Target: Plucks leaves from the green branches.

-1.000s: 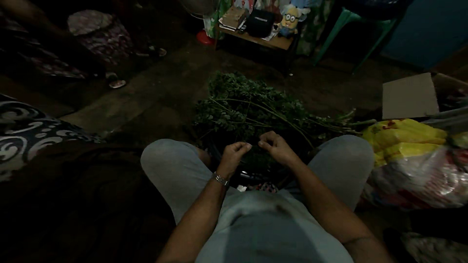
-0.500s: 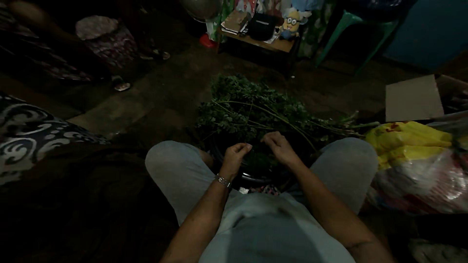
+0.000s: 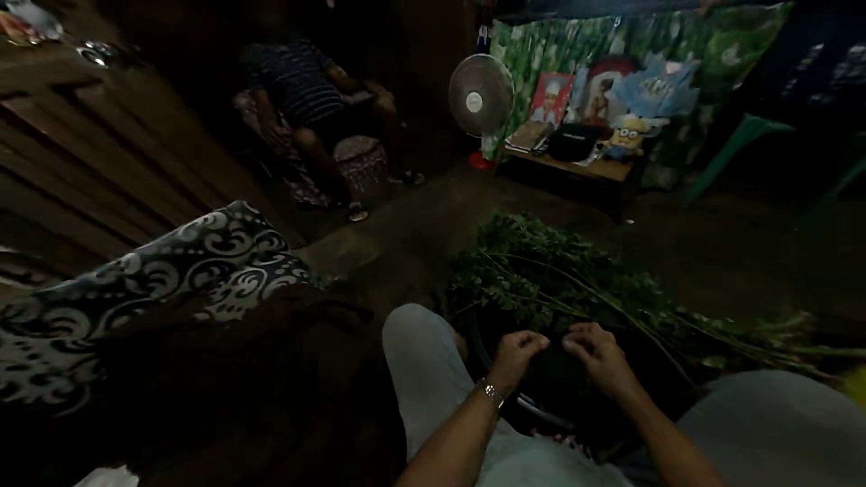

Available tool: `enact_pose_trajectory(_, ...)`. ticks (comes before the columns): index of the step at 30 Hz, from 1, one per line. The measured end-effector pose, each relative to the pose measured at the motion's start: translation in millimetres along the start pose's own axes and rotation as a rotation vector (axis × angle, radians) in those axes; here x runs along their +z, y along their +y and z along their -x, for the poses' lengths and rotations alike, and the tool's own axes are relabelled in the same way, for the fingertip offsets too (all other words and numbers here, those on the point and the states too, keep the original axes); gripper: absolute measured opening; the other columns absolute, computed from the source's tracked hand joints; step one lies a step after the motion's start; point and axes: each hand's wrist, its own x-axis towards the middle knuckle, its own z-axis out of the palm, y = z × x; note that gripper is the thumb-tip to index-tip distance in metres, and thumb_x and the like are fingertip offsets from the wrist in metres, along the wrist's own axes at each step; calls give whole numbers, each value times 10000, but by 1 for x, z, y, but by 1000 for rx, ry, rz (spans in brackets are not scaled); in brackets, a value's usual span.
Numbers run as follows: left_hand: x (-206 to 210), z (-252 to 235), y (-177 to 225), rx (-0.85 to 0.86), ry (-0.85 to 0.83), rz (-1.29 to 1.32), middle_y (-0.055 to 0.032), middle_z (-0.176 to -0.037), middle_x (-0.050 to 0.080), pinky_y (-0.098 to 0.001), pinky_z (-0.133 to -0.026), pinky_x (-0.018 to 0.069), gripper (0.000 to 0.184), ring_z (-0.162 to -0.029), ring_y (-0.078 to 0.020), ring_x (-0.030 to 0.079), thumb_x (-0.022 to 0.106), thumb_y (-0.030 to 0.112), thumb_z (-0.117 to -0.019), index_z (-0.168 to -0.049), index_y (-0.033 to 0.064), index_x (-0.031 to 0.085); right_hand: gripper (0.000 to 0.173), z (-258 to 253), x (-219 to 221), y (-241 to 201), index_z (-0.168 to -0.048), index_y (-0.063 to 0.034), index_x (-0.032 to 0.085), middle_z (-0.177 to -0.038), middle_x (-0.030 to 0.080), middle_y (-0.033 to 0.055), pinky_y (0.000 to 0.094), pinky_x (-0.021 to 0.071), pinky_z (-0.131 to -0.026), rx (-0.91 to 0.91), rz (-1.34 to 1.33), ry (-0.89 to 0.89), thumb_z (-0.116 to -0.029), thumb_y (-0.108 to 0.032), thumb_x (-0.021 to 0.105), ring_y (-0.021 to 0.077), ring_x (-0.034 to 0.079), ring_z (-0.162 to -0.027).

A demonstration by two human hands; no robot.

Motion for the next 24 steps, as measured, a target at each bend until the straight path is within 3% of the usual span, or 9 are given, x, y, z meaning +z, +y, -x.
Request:
enact_pose_trajectory(2, 2, 0, 0, 8, -14, 27, -65, -968, 695, -299, -853, 536, 206, -881, -85, 640, 620, 162, -1012, -1056, -22, 703, 336, 0, 6, 3, -1130, -15, 721, -1367, 580, 197, 651, 347, -1094, 15, -49, -48, -949, -298, 718, 427, 476, -1314)
enact_pose_trajectory(8, 5, 2, -2, 24, -47, 65, -38, -929, 699, -275, -844, 535, 158, -858, -62, 641, 633, 116, -997, -1010, -23, 708, 167, 2, 15, -2, -1001, 13, 746, -1305, 622, 189, 611, 359, -1094, -2, -42, -37, -968, -142, 695, 404, 514, -1275)
enact_pose_trajectory(12, 3, 2, 0, 38, -75, -30, -61, -964, 707, -289, -881, 529, 180, -899, -77, 644, 625, 125, -1001, -1012, -30, 716, 151, 2, 13, 2, -952, 18, 741, -1264, 635, 188, 615, 350, -1086, -49, -26, -36, -965, -114, 668, 388, 520, -1259)
enact_pose_trajectory(16, 2, 4, 4, 0, -35, -26, -97, -1036, 696, -313, -911, 531, 221, -951, -110, 645, 590, 131, -1020, -1086, -52, 694, 252, 1, 2, -2, -1099, 46, 707, -1268, 626, 219, 610, 356, -1094, 23, -33, -21, -994, -144, 578, 390, 524, -1261)
enact_pose_trajectory(19, 5, -1, -1, -52, 36, 126, -54, -1007, 667, -270, -807, 534, 215, -859, -85, 619, 577, 137, -1031, -1123, -35, 667, 398, -3, -7, 0, -1258, 24, 661, -1347, 591, 229, 599, 376, -1099, 89, -29, 37, -1090, -252, 429, 393, 524, -1286)
enact_pose_trajectory(21, 6, -2, -1, -81, 54, 219, -19, -972, 659, -236, -741, 524, 193, -794, -59, 599, 568, 125, -1035, -1122, -19, 662, 469, -4, -9, 0, -1335, 2, 630, -1440, 529, 225, 602, 328, -1135, 142, -48, 0, -1110, -323, 378, 405, 458, -1357)
enact_pose_trajectory(24, 8, -3, -2, -93, 68, 303, 2, -895, 649, -216, -698, 519, 158, -737, -51, 589, 568, 107, -1032, -1080, -6, 667, 469, -2, -8, -4, -1346, -19, 627, -1432, 545, 198, 547, 370, -1131, 184, -116, -147, -1087, -373, 461, 345, 484, -1348)
